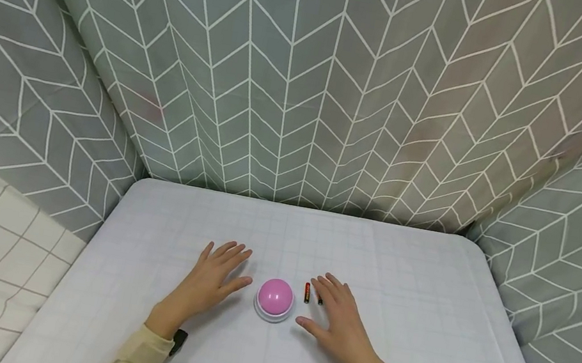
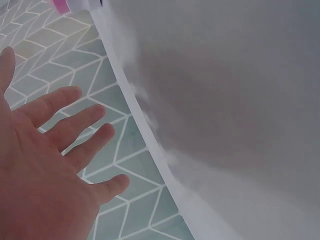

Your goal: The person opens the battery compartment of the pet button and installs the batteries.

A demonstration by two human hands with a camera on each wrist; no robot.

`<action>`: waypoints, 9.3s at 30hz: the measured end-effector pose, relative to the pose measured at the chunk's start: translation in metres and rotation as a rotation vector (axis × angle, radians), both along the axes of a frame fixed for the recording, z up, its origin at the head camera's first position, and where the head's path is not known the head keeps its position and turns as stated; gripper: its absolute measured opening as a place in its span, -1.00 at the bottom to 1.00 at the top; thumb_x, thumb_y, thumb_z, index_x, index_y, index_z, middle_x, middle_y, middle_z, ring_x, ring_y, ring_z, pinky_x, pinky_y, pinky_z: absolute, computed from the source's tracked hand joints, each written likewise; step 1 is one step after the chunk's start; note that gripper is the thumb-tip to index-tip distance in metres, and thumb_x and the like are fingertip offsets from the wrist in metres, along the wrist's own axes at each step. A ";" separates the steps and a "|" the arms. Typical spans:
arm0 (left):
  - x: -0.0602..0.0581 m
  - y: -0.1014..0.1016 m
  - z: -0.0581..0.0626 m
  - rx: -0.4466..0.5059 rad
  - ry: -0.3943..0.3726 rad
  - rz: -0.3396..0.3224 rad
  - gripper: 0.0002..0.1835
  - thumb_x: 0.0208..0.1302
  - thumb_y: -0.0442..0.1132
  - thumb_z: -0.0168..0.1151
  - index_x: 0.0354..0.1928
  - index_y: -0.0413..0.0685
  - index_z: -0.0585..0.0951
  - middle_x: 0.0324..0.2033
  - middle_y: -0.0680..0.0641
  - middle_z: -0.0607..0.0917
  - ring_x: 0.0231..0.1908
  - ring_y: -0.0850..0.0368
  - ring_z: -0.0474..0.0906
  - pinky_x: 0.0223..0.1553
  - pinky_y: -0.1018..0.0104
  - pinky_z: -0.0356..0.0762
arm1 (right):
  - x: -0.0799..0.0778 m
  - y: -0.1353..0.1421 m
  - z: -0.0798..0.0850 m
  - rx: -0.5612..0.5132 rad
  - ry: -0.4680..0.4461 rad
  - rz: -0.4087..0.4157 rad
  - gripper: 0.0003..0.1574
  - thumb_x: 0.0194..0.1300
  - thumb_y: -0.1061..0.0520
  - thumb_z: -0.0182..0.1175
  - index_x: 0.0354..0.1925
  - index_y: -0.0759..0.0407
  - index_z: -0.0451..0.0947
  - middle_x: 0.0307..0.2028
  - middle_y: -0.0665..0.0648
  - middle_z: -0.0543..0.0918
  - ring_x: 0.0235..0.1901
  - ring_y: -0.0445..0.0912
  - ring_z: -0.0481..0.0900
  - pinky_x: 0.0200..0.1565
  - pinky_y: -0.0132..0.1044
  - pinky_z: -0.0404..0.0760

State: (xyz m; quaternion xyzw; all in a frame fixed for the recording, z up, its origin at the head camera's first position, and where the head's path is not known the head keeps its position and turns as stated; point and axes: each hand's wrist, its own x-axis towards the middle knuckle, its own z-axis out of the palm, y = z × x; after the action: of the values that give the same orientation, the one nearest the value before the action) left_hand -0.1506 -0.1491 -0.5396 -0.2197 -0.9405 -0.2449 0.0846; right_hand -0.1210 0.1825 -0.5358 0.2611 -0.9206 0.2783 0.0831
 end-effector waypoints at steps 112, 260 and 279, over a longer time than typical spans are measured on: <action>0.011 0.042 0.016 0.433 -0.059 -0.303 -0.58 0.33 -0.19 0.51 0.19 -0.05 0.68 0.02 0.04 0.81 -0.06 0.25 0.74 -0.07 0.33 0.78 | -0.015 -0.036 0.030 -0.251 -0.308 0.068 -0.55 0.59 -0.17 0.16 0.07 0.10 0.77 -0.10 -0.06 0.84 -0.07 -0.17 0.75 0.02 -0.04 0.74; 0.017 0.047 0.018 0.656 -0.493 -0.073 -0.51 0.56 0.04 0.25 -0.54 -0.10 0.61 -0.81 0.01 0.64 -0.83 0.05 0.60 -0.72 -0.15 0.64 | 0.000 -0.059 0.019 -0.133 0.595 0.318 -0.72 0.06 0.19 0.60 -0.25 0.31 0.81 -0.15 0.21 0.85 0.01 0.22 0.80 -0.09 -0.13 0.83; 0.017 0.049 0.016 0.667 -0.505 -0.036 -0.51 0.54 0.05 0.28 -0.54 -0.10 0.63 -0.82 -0.01 0.62 -0.84 0.06 0.58 -0.72 -0.20 0.61 | 0.002 -0.058 0.020 -0.123 0.597 0.295 -0.79 0.17 0.14 0.50 -0.32 0.29 0.76 -0.18 0.20 0.85 -0.02 0.20 0.82 -0.09 -0.12 0.84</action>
State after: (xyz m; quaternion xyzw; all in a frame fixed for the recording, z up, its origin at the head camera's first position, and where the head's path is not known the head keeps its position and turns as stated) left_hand -0.1335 -0.1000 -0.5231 -0.1297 -0.7968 -0.5838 -0.0863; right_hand -0.1185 0.1247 -0.5154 0.4560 -0.7894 0.2538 0.3233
